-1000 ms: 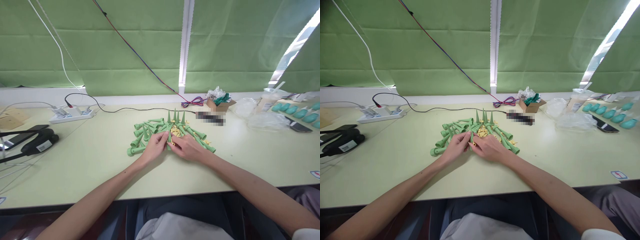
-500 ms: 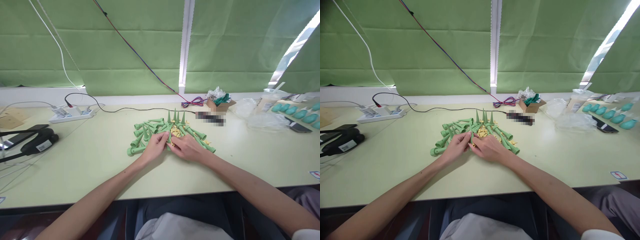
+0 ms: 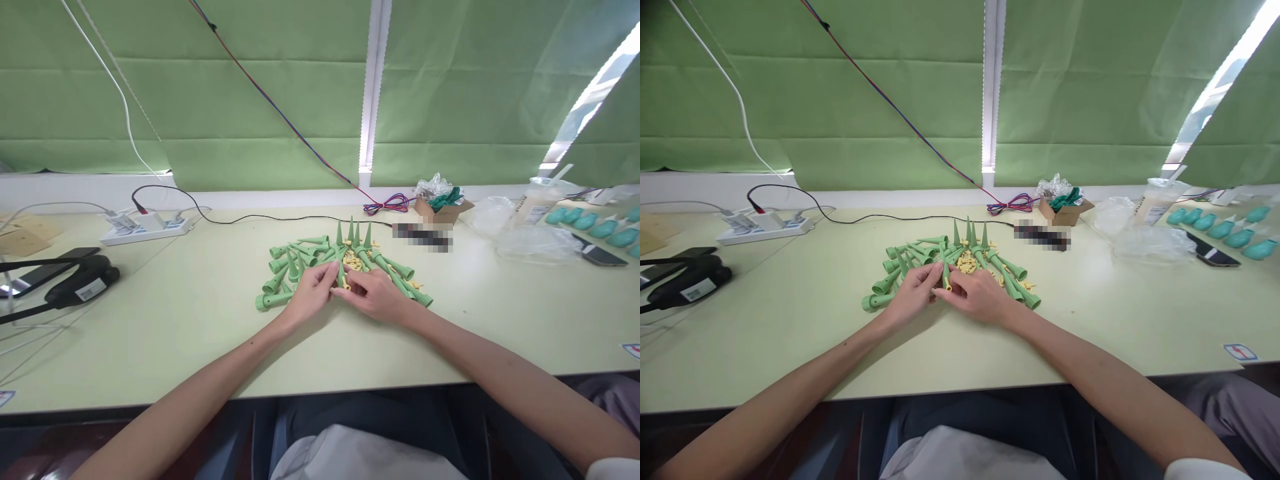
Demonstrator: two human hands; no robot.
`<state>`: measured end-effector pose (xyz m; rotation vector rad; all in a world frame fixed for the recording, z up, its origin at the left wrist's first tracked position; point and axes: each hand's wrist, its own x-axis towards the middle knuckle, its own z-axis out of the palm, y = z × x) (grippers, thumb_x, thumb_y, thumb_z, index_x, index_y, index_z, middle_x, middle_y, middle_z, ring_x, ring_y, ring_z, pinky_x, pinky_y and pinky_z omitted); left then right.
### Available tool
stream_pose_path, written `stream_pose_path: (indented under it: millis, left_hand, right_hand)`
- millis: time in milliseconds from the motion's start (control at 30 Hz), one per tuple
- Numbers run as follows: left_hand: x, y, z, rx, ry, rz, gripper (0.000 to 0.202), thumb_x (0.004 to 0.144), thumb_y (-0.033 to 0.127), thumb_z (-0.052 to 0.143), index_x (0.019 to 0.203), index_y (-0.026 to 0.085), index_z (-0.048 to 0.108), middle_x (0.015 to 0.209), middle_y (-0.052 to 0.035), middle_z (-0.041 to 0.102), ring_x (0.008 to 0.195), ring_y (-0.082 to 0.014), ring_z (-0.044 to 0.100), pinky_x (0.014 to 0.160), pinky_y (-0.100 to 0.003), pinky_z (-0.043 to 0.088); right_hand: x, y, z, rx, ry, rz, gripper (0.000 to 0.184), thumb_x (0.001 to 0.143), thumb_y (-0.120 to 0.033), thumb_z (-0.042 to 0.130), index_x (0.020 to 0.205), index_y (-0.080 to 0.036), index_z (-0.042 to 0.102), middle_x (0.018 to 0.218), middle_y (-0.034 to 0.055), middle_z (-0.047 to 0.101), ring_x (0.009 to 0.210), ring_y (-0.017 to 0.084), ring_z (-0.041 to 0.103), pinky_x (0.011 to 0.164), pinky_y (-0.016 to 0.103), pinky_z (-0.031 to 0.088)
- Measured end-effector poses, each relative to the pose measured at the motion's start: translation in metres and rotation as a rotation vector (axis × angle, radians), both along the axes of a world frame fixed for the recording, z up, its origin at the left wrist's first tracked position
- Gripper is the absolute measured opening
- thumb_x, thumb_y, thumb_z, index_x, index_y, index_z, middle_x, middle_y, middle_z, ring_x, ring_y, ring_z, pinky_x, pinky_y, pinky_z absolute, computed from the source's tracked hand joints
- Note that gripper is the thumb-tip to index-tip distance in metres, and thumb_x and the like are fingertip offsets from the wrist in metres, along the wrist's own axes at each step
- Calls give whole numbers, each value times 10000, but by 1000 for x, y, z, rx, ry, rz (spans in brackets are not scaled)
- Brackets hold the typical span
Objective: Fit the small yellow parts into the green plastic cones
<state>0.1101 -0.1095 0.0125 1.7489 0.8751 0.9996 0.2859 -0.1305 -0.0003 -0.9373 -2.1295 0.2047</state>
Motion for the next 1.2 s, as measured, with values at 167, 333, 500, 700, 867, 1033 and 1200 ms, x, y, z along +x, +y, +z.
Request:
stream_pose_path:
  millis: [167, 333, 500, 700, 867, 1033, 1200]
  left_hand:
    - [2, -2, 3, -30, -1, -8, 549, 954, 613, 469, 628, 173, 432, 547, 41, 378, 511, -92, 364, 502, -238, 334]
    - [3, -6, 8, -45, 10, -28, 541, 965, 602, 454, 656, 161, 499, 546, 36, 406, 518, -94, 356, 505, -242, 318]
    - [2, -8, 11, -70, 14, -95, 478, 971, 580, 467, 895, 146, 650, 565, 44, 418, 533, -99, 359, 519, -239, 313]
    - [3, -8, 11, -54, 21, -81, 487, 955, 591, 491, 882, 138, 652, 570, 48, 396, 543, -99, 339, 521, -239, 299]
    - [4, -9, 10, -37, 13, -82, 493, 957, 598, 478, 807, 144, 599, 589, 39, 421, 564, -101, 351, 538, -242, 301]
    - [4, -9, 9, -25, 21, -63, 491, 954, 602, 482, 776, 153, 571, 597, 36, 414, 573, -105, 355, 542, -248, 302]
    - [4, -9, 8, -21, 18, -59, 486, 957, 597, 482, 764, 157, 557, 563, 45, 390, 549, -100, 332, 531, -249, 291]
  right_hand:
    - [0, 0, 1, -6, 23, 10, 476, 983, -526, 518, 656, -211, 377, 535, -47, 474, 467, 87, 332, 529, 248, 283]
    - [0, 0, 2, 9, 9, 15, 514, 989, -574, 484, 639, -206, 400, 526, -46, 459, 466, 87, 313, 524, 249, 275]
    - [-1, 1, 2, 38, 11, 51, 547, 1005, -586, 431, 615, -202, 421, 494, -54, 383, 460, 89, 265, 507, 254, 256]
    - [-2, 1, 3, 94, -5, 57, 587, 1027, -573, 382, 584, -193, 454, 476, -55, 324, 455, 91, 227, 492, 258, 227]
    - [-2, 0, 3, 131, 12, 68, 613, 1025, -592, 364, 568, -190, 436, 470, -58, 309, 459, 88, 197, 477, 253, 215]
    - [-2, 1, 2, 135, -14, 57, 603, 1025, -580, 383, 570, -190, 444, 465, -54, 339, 459, 90, 207, 480, 253, 220]
    - [-2, 2, 1, 145, 13, 63, 589, 1019, -569, 417, 567, -192, 436, 461, -56, 338, 458, 90, 224, 481, 254, 220]
